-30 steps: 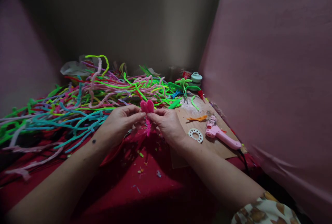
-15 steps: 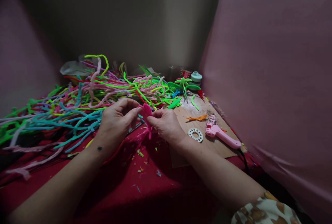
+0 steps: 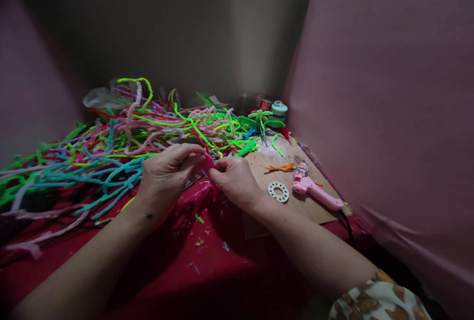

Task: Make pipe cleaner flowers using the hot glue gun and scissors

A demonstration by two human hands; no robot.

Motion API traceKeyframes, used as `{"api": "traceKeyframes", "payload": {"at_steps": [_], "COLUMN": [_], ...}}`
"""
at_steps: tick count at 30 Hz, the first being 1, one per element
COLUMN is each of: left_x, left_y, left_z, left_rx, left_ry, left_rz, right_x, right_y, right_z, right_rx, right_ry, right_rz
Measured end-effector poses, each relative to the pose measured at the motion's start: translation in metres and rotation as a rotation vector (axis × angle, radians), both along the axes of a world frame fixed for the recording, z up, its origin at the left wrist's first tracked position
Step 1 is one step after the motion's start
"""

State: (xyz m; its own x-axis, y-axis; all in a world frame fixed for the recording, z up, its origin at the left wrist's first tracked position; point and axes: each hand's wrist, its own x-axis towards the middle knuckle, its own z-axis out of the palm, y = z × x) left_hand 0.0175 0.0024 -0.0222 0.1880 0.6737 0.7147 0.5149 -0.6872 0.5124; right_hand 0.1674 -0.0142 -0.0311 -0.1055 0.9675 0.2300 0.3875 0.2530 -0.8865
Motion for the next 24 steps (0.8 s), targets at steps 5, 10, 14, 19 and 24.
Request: {"api": "traceKeyframes", "payload": {"at_steps": [5, 10, 14, 19, 24], "left_x": [-0.002, -0.002, -0.001, 0.000, 0.000], "left_y": [-0.003, -0.005, -0.007, -0.010, -0.010], "left_z": [0.004, 0.006, 0.007, 0.010, 0.010], "left_rx": [0.019, 0.004, 0.026, 0.042, 0.058], "left_ry": [0.037, 0.018, 0.014, 0.023, -0.011], "left_rz": [0.003, 0.017, 0.028, 0.033, 0.017], "right_x": [0.001, 0.002, 0.003, 0.004, 0.005], "right_y": [-0.002, -0.003, -0.001, 0.003, 0.006], "right_z": [0.003, 0.006, 0.004, 0.003, 0.001], "right_rx": [-0.074, -0.268, -0.333, -0.435, -0.485], "right_ry": [0.114, 0.356, 0.478, 0.622, 0.730], "right_rz": [0.027, 0.096, 0.156, 0.212, 0.223]}}
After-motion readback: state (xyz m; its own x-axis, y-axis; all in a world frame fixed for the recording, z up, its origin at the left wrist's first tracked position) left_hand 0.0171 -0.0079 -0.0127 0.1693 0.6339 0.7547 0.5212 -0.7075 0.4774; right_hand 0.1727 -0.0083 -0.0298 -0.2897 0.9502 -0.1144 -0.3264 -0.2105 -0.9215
